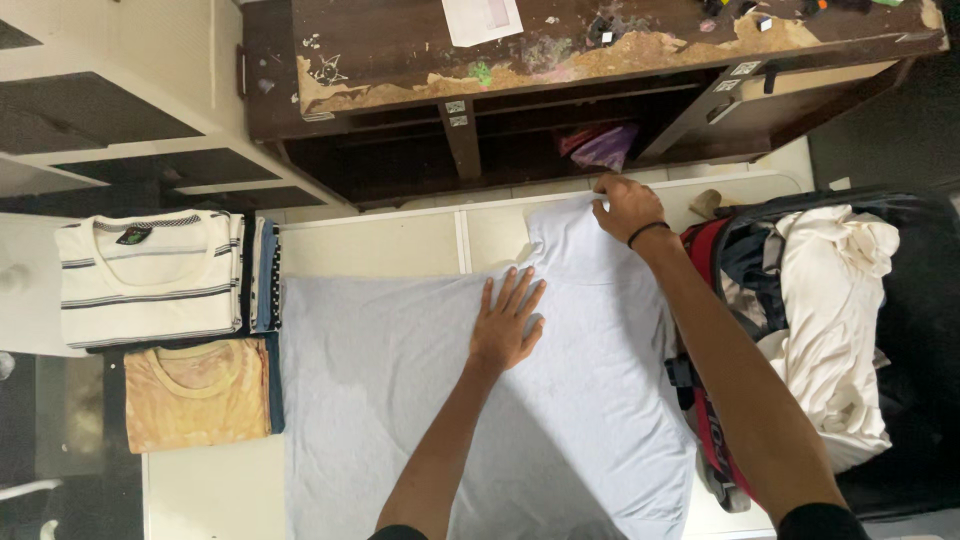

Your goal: The person removes a light blue shirt from a suitcase, spreads it flat on a white table, and smooths it out by hand.

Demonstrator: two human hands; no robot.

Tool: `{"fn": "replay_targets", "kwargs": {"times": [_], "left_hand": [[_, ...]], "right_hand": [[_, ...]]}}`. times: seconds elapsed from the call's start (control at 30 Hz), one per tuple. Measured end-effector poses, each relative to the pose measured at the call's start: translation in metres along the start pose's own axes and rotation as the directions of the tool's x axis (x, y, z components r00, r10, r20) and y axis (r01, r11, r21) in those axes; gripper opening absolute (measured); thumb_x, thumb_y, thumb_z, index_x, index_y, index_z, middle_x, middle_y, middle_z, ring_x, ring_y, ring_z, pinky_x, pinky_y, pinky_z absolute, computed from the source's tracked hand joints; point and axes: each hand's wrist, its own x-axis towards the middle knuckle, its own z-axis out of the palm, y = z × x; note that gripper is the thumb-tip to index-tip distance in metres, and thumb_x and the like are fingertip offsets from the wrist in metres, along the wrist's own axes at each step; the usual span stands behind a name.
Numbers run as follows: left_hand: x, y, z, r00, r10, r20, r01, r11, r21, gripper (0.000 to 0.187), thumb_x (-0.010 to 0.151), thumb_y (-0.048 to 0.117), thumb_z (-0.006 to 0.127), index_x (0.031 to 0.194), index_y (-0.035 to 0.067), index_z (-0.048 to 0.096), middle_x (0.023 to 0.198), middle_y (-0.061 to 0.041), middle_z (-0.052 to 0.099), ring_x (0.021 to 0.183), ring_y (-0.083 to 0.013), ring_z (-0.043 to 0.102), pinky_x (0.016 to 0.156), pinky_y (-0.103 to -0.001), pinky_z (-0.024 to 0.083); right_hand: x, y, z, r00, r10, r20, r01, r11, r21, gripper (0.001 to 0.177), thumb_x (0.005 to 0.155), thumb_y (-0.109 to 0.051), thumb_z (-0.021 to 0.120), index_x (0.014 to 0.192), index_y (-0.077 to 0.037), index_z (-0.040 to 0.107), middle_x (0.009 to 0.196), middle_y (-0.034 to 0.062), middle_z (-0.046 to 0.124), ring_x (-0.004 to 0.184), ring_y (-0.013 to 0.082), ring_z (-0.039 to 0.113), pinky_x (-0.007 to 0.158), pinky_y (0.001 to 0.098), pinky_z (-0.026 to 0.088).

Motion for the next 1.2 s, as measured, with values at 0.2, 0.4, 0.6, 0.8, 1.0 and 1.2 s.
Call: {"fn": "replay_targets", "kwargs": {"times": [0.2,0.4,0.6,0.8,1.0,1.2], "left_hand": [[-0.001,0.002,-0.001,1.000,-0.006,-0.017,0.006,1.000,-0.018,0.065,0.100,0.043,0.052,0.159,0.020,0.037,0.171,-0.007,0.023,0.158,-0.0293,0.016,0.126,-0.061,0.013],[-0.002,0.002,0.000,1.000,-0.002,-0.021,0.002,1.000,-0.018,0.066,0.099,0.043,0.049,0.160,0.020,0.036,0.170,-0.008,0.024,0.158,-0.0296,0.016,0.125,-0.060,0.010],[0.001,0.002,0.006,0.996,-0.024,0.082,0.019,0.998,0.058,0.065,0.101,0.048,0.040,0.158,0.018,0.037,0.170,-0.008,0.022,0.158,-0.0286,0.009,0.125,-0.059,0.003],[0.002,-0.001,0.009,0.996,-0.026,0.084,0.022,0.999,0.048,0.062,0.100,0.049,0.043,0.150,0.012,0.048,0.168,-0.011,0.025,0.157,-0.0297,0.010,0.124,-0.059,0.004],[-0.002,0.001,0.006,1.000,0.009,0.000,-0.009,1.000,0.026,0.057,0.099,0.046,0.051,0.142,0.008,0.057,0.166,-0.012,0.031,0.157,-0.0313,0.015,0.126,-0.059,0.009],[0.000,0.002,0.003,1.000,0.001,0.009,-0.001,0.998,0.062,0.060,0.098,0.046,0.051,0.147,0.011,0.053,0.166,-0.012,0.031,0.157,-0.0307,0.015,0.125,-0.059,0.008]], "right_hand": [[-0.042,-0.051,-0.067,0.998,-0.065,0.010,0.064,0.996,0.058,0.018,0.091,-0.019,0.070,0.106,-0.010,0.069,0.097,0.0153,0.074,0.090,0.0391,0.069,0.081,0.0504,0.055],[-0.105,-0.095,-0.102,0.948,-0.308,-0.077,0.313,0.947,0.073,0.012,0.089,-0.008,0.069,0.101,-0.004,0.069,0.099,0.0158,0.073,0.096,0.0358,0.070,0.089,0.0474,0.054],[-0.188,-0.114,-0.078,0.955,-0.291,-0.054,0.295,0.952,0.086,0.016,0.084,-0.005,0.070,0.100,-0.006,0.071,0.102,0.0123,0.073,0.099,0.0317,0.069,0.093,0.0461,0.052],[-0.248,-0.106,-0.023,0.973,-0.228,-0.016,0.229,0.969,0.092,0.016,0.083,-0.005,0.068,0.098,-0.009,0.071,0.101,0.0078,0.073,0.099,0.0292,0.070,0.095,0.0447,0.050],[-0.260,-0.098,0.008,0.996,0.070,0.059,-0.080,0.975,0.206,0.027,0.088,-0.016,0.070,0.113,-0.006,0.068,0.111,0.0127,0.071,0.100,0.0334,0.069,0.094,0.0444,0.051],[-0.199,-0.105,0.033,0.958,0.280,-0.059,-0.234,0.886,0.400,0.053,0.090,-0.023,0.072,0.134,0.000,0.056,0.122,0.0226,0.063,0.107,0.0395,0.065,0.094,0.0461,0.052]]}}
